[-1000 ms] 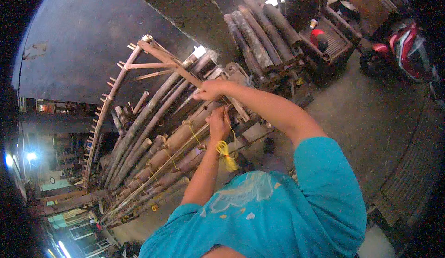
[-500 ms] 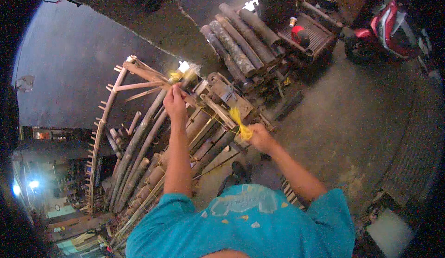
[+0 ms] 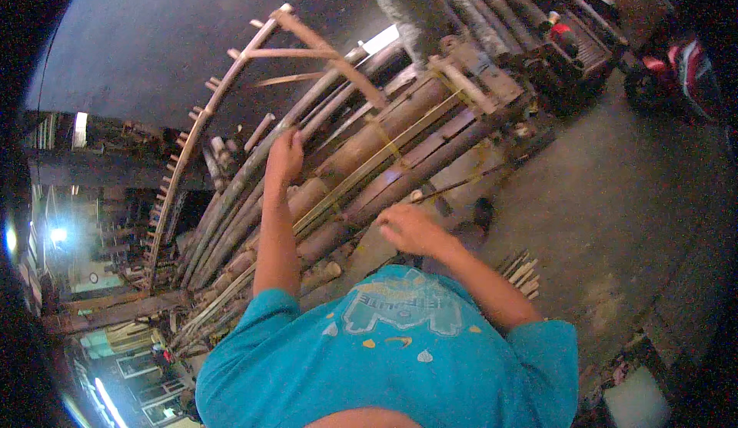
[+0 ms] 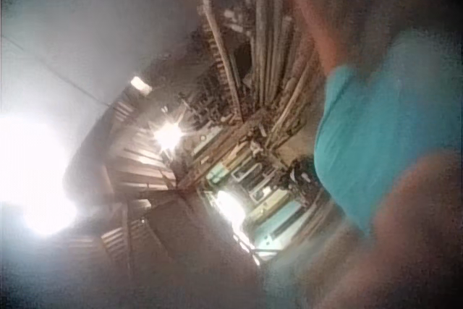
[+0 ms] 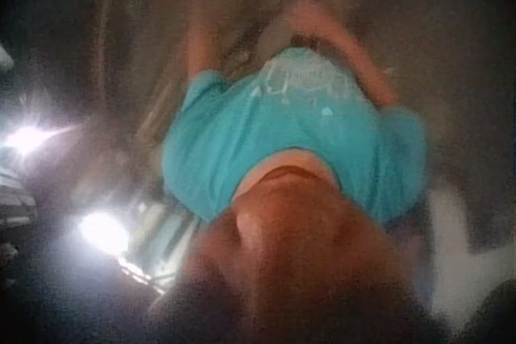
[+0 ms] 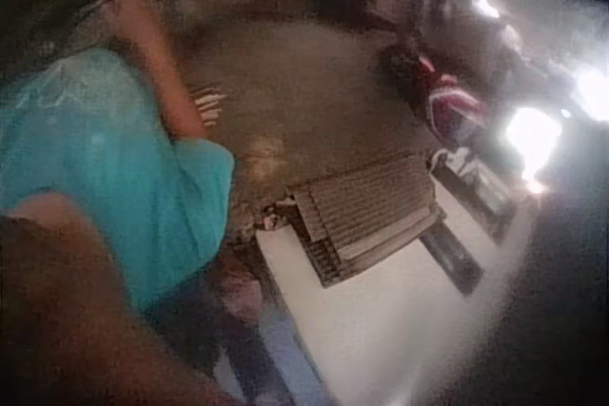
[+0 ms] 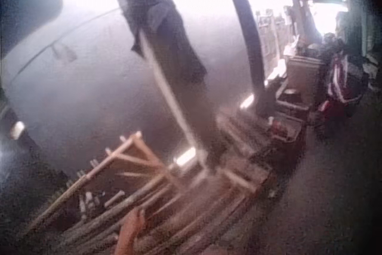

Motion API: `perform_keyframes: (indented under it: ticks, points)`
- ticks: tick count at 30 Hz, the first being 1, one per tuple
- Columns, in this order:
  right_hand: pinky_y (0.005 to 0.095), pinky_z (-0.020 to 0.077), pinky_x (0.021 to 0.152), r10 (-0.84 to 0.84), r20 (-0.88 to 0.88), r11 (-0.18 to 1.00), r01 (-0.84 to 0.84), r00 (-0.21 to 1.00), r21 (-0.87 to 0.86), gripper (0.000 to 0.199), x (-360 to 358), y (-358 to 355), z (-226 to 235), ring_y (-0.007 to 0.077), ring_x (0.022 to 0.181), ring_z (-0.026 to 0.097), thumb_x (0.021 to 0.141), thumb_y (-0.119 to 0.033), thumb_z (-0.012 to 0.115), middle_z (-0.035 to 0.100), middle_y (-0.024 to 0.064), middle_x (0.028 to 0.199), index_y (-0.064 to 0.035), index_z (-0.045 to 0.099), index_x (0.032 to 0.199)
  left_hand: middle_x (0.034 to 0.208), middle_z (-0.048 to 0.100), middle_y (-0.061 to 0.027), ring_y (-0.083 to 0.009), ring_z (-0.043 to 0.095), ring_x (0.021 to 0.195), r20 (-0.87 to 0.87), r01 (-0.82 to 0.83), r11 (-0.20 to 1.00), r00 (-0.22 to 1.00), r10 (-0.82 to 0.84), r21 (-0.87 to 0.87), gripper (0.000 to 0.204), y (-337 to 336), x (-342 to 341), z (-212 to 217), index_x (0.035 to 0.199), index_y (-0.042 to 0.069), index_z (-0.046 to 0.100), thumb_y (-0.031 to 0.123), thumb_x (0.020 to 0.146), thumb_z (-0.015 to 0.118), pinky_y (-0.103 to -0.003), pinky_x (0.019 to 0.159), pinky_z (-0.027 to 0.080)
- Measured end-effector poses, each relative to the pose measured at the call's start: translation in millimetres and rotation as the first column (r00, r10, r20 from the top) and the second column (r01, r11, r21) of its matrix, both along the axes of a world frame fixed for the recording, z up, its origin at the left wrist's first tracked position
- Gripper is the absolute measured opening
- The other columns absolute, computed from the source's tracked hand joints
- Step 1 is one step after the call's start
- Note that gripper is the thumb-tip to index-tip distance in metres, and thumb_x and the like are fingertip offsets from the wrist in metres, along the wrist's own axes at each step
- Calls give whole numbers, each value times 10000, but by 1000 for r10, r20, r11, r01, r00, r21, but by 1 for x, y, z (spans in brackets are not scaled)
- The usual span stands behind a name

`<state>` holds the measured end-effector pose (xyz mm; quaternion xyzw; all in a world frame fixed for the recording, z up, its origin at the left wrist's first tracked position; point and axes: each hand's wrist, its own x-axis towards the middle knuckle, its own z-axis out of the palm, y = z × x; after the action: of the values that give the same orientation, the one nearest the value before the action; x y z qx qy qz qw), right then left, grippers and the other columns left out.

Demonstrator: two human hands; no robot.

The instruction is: The person repeatedly picks up thin bamboo strips from the floor and secures them to a large wooden rack using yellow plastic ties. The person ties each strip individually and then places the next strip onto the rack.

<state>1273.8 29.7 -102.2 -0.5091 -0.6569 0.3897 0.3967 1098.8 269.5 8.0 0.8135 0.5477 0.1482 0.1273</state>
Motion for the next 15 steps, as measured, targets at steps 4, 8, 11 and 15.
perform_keyframes:
  ticks: [4, 8, 11, 15]
  points:
    - [395, 466, 811, -574, -769, 548, -566, 281, -616, 174, -115, -5, 2, 242, 851, 591, 858, -225, 600, 619, 69, 938, -99, 597, 977, 1051, 621, -247, -400, 577, 1033, -185, 36, 890, 974, -133, -454, 346, -59, -123, -47, 1082, 4, 598, 295, 921, 504, -447, 882, 455]
    - [369, 453, 691, -543, -839, 796, 340, 31, -501, 137, -158, 47, 9, 200, 757, 552, 882, -228, 541, 590, 56, 857, -92, 559, 874, 1132, 621, -187, -347, 575, 1073, -55, 76, 950, 994, -96, -302, 416, -107, -100, -92, 1172, 66, 577, 314, 844, 640, -438, 857, 439]
    - [394, 449, 681, -412, -691, 876, 468, 594, -121, 285, -209, 86, 53, 213, 754, 537, 911, -330, 469, 569, 66, 824, -58, 541, 864, 1134, 624, -171, -347, 583, 1049, 233, 36, 998, 972, -24, -50, 395, -114, -98, -121, 1147, 77, 593, 332, 847, 631, -512, 815, 399]
    - [481, 447, 838, 107, 101, 994, -103, 989, -46, 513, -187, 164, 91, 271, 979, 584, 927, -497, 393, 613, 145, 1057, -47, 598, 1066, 1115, 636, -150, -363, 603, 946, 174, -15, 935, 983, -50, 354, 360, -124, -91, -136, 1143, 107, 599, 361, 895, 539, -578, 756, 338]
